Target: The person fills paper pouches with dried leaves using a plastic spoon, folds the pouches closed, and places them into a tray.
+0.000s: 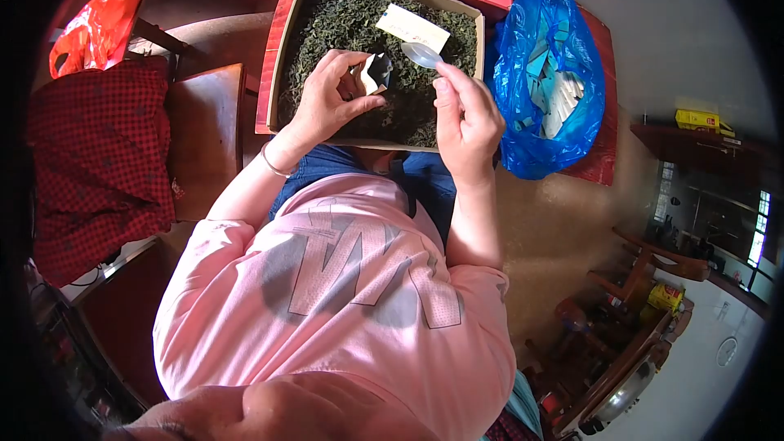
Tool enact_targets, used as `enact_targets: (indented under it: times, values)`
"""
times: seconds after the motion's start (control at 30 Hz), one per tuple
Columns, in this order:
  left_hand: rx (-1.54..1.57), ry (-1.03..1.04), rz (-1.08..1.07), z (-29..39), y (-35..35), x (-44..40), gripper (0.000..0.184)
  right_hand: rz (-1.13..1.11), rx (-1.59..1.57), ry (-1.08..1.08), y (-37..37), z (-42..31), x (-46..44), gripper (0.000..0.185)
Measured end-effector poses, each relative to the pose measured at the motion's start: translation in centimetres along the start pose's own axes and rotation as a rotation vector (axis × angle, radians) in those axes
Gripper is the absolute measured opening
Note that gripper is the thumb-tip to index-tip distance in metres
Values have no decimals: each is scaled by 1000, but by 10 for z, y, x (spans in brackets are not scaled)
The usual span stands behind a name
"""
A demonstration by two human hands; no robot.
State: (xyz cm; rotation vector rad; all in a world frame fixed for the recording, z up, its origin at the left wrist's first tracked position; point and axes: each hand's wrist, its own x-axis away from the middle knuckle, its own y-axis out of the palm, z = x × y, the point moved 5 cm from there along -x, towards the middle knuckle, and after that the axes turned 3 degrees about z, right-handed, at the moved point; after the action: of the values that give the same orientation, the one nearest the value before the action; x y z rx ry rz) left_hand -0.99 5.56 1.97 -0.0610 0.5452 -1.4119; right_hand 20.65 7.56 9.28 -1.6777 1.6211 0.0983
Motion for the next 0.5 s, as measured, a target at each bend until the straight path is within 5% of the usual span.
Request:
enact_targets:
  times: [0.23,0.43,0.5]
  values:
    - [2,0,28,1,-1,0,65,-345,186,141,37,36,19,18]
    - [-14,16,36,-1,-2,1,65,-554,-25,127,72,41,45,19]
    - [-5,15,36,-3,0,1,65,-665,-92,351,79,50,51,20]
